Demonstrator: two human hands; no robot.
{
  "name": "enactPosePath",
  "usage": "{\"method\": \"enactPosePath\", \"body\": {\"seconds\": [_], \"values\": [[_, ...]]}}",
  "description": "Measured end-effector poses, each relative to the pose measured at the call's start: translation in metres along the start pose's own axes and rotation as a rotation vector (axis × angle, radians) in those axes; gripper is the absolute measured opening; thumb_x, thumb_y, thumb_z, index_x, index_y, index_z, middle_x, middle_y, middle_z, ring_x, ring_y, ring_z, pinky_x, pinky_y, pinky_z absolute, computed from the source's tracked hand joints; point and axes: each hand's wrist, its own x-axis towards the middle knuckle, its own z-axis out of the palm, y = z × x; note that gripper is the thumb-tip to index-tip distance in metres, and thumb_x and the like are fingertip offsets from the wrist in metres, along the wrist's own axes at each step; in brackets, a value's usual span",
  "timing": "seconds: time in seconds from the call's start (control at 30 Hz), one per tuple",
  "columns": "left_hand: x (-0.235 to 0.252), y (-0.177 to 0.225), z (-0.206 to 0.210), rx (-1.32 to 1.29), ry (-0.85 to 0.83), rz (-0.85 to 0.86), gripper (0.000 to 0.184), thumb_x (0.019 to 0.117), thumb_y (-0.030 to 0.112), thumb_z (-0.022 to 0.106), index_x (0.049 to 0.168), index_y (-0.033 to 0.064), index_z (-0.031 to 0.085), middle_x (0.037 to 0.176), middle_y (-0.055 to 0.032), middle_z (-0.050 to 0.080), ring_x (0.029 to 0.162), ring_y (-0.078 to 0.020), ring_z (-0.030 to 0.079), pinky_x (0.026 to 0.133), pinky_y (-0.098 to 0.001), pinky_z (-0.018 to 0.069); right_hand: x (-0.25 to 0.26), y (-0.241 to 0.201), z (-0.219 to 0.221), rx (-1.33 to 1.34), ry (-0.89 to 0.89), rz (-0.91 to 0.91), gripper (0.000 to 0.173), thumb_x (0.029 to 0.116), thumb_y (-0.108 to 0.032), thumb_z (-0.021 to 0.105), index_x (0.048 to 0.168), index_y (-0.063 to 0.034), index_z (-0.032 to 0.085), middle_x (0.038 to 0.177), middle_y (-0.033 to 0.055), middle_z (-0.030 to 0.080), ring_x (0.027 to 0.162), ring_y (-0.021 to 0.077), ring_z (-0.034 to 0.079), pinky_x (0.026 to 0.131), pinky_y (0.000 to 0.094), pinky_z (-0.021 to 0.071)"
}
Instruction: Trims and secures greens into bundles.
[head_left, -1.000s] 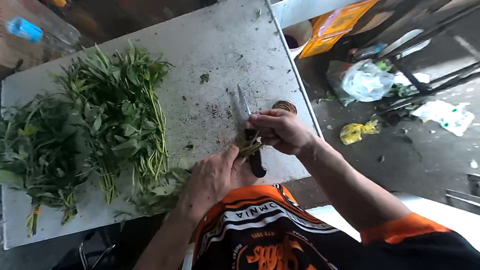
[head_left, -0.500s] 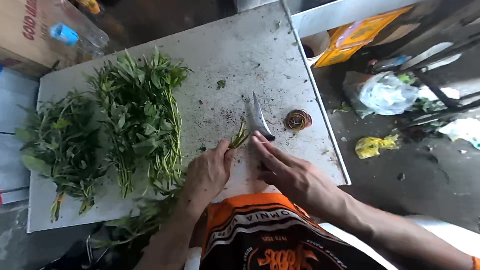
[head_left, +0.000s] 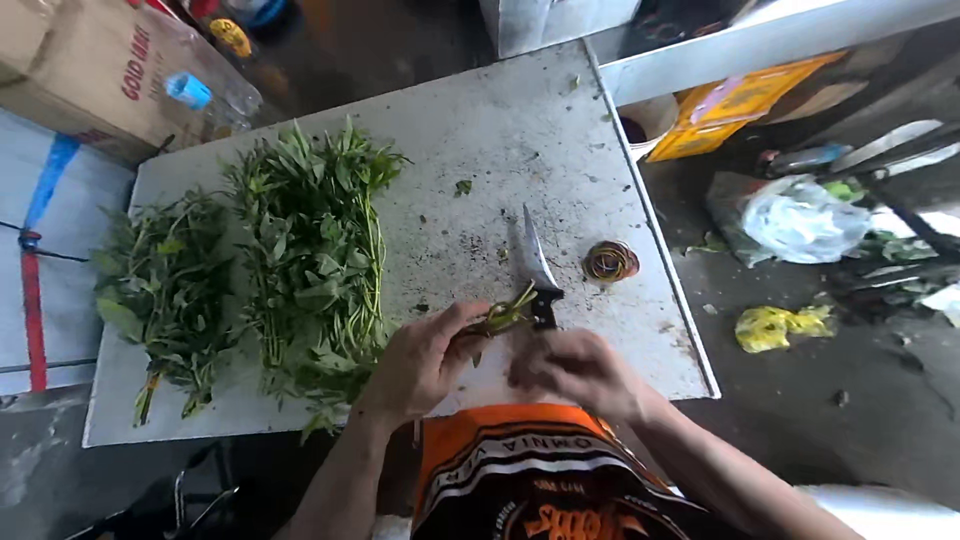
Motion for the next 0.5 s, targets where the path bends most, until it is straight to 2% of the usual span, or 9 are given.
{"method": "enactPosePath", "body": {"seconds": [0.07,0.13,0.17,0.23,0.3,0.37,0.43,0.47,0.5], "values": [[0.001,0.001,0.006,0.012,0.008,0.038,0.035,0.1067,0.037,0.052,0.132,0.0152,0.063,0.094,-0.0031,0.072,0.075,-0.0083,0.066,0.069,-0.0281,0.0575,0.017,0.022,-0.007,0.305,0.202,0.233,0.022,0.1008,-0.021,0.052,0.089,-0.0162,0.07,0.075,-0.0068,0.068,0.065,0.0028,0.063,0.062,0.0221,0.0547],[0.001,0.001,0.014,0.101,-0.021,0.047,0.034,0.1069,0.038,0.051,0.13,0.019,0.066,0.096,-0.0031,0.073,0.078,-0.0132,0.069,0.069,-0.0349,0.059,0.034,0.021,-0.017,0.483,0.295,0.401,0.027,0.1024,-0.018,0.045,0.083,-0.0155,0.064,0.065,-0.0071,0.058,0.053,0.0005,0.051,0.052,0.0176,0.0449],[0.0,0.002,0.016,0.162,-0.045,0.036,0.034,0.107,0.039,0.05,0.13,0.0205,0.068,0.097,-0.0036,0.075,0.079,-0.0165,0.071,0.069,-0.0394,0.0602,0.04,0.013,-0.022,0.503,0.298,0.442,0.027,0.1037,-0.018,0.046,0.083,-0.0137,0.062,0.063,-0.0071,0.054,0.049,-0.0006,0.045,0.048,0.0161,0.0402],[-0.004,0.007,0.017,0.302,-0.091,-0.04,0.035,0.107,0.041,0.049,0.129,0.0231,0.07,0.094,-0.0055,0.075,0.079,-0.0233,0.073,0.067,-0.0468,0.06,0.045,-0.009,-0.027,0.431,0.259,0.447,0.024,0.1032,-0.016,0.05,0.086,-0.0097,0.066,0.061,-0.0068,0.05,0.045,-0.002,0.037,0.043,0.0144,0.0333],[-0.006,0.015,0.013,0.402,-0.122,-0.157,0.035,0.1066,0.041,0.049,0.131,0.0264,0.069,0.09,-0.0083,0.074,0.077,-0.0292,0.073,0.066,-0.0524,0.0587,0.04,-0.03,-0.024,0.134,0.172,0.346,0.021,0.1015,-0.015,0.056,0.096,-0.0068,0.074,0.065,-0.004,0.057,0.047,-0.0006,0.039,0.044,0.016,0.0334],[-0.004,0.02,0.008,0.392,-0.14,-0.257,0.037,0.1073,0.042,0.046,0.134,0.0272,0.067,0.089,-0.0101,0.074,0.078,-0.0321,0.072,0.067,-0.0554,0.0571,0.026,-0.048,-0.006,-0.311,0.034,0.145,0.025,0.1007,-0.017,0.056,0.114,-0.0083,0.075,0.079,-0.004,0.068,0.059,-0.0016,0.053,0.054,0.0167,0.0461],[-0.003,0.021,0.004,0.264,-0.173,-0.346,0.04,0.108,0.043,0.045,0.137,0.0248,0.064,0.089,-0.01,0.073,0.079,-0.0293,0.071,0.073,-0.0537,0.0565,0.006,-0.049,0.018,-0.596,-0.002,-0.041,0.032,0.1001,-0.02,0.059,0.126,-0.0072,0.072,0.098,0.0029,0.073,0.082,0.004,0.066,0.073,0.0212,0.0568],[-0.004,0.02,0.0,0.182,-0.196,-0.386,0.041,0.1083,0.045,0.044,0.139,0.0235,0.061,0.089,-0.008,0.072,0.079,-0.0244,0.07,0.075,-0.0487,0.0575,-0.003,-0.041,0.025,-0.695,0.056,-0.108,0.031,0.0997,-0.02,0.06,0.125,-0.0083,0.073,0.112,0.0067,0.073,0.099,0.0089,0.069,0.086,0.0248,0.0586],[-0.006,0.017,-0.002,0.102,-0.191,-0.407,0.042,0.1084,0.045,0.044,0.138,0.0214,0.06,0.087,-0.006,0.07,0.075,-0.0195,0.068,0.073,-0.0427,0.0579,-0.01,-0.028,0.025,-0.758,0.158,-0.139,0.026,0.099,-0.02,0.061,0.118,-0.0093,0.075,0.121,0.0103,0.071,0.112,0.015,0.068,0.094,0.0301,0.0585]]}}
